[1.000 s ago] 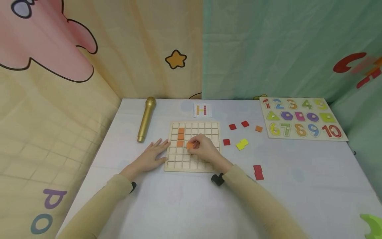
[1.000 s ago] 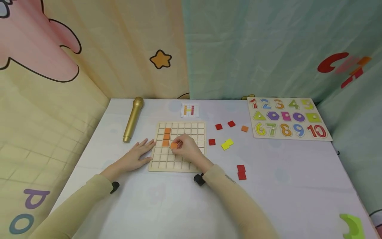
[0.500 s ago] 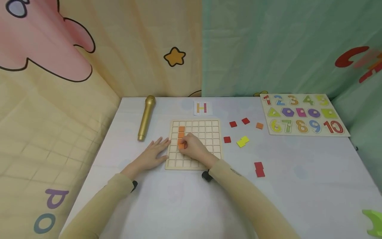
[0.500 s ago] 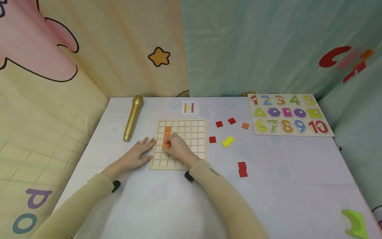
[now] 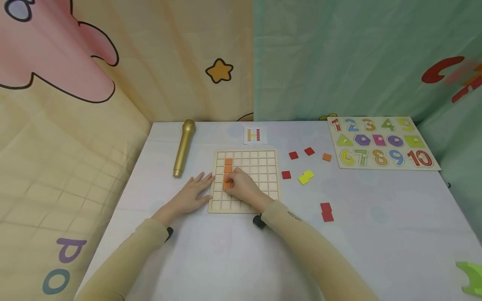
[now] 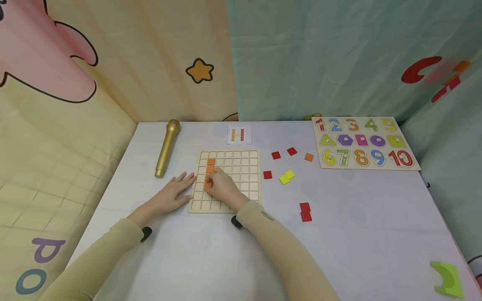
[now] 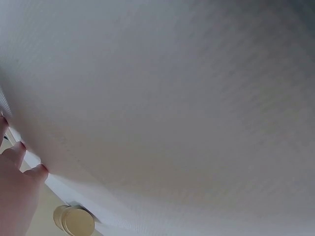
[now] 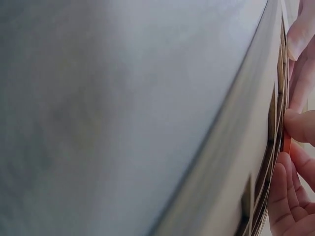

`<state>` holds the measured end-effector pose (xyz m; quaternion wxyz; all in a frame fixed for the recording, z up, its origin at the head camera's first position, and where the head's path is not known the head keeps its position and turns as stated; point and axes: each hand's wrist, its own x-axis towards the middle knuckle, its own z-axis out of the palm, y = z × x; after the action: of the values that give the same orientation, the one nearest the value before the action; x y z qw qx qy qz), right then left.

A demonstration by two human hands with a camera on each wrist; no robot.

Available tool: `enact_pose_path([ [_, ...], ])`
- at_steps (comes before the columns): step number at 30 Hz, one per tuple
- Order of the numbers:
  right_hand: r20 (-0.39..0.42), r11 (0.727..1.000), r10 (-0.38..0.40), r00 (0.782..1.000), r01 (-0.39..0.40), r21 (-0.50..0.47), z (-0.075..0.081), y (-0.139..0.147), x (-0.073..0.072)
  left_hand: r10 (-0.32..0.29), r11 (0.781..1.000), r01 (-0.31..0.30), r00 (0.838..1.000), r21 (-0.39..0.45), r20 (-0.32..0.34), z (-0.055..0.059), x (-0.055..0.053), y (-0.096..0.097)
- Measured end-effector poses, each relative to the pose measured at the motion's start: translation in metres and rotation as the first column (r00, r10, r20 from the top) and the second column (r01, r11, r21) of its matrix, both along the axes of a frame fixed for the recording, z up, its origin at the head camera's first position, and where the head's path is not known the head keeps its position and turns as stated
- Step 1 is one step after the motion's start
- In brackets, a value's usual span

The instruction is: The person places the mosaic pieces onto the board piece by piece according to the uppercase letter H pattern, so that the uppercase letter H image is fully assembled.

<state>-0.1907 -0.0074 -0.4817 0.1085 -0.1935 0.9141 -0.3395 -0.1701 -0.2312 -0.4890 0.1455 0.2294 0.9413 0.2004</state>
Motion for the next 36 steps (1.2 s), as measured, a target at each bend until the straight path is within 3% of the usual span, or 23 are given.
enact_pose_path([
  [7, -0.024, 0.999, -0.001, 1.0, 0.002, 0.032, -0.001, -0.001, 0.002, 0.001, 1.0, -0.001, 1.0, -0.003, -0.003, 0.0, 0.0, 0.0],
  [22, -0.013, 0.999, -0.043, 0.999, 0.043, -0.004, -0.005, 0.0, 0.002, 0.003, 1.0, -0.003, 1.0, -0.003, -0.002, -0.001, 0.0, 0.0],
  [28, 0.032, 0.991, -0.066, 0.997, 0.07, -0.113, 0.0, 0.007, 0.002, -0.001, 1.0, 0.001, 1.0, 0.004, -0.003, -0.002, 0.0, 0.0],
  [32, 0.108, 0.961, -0.105, 0.989, 0.129, -0.245, 0.007, 0.025, -0.002, 0.001, 1.0, -0.001, 1.0, -0.001, -0.004, -0.002, 0.0, 0.0],
  [36, 0.155, 0.927, -0.19, 0.97, 0.229, -0.297, 0.015, 0.054, -0.011, 0.001, 1.0, -0.001, 1.0, -0.013, -0.006, -0.001, 0.0, -0.001],
])
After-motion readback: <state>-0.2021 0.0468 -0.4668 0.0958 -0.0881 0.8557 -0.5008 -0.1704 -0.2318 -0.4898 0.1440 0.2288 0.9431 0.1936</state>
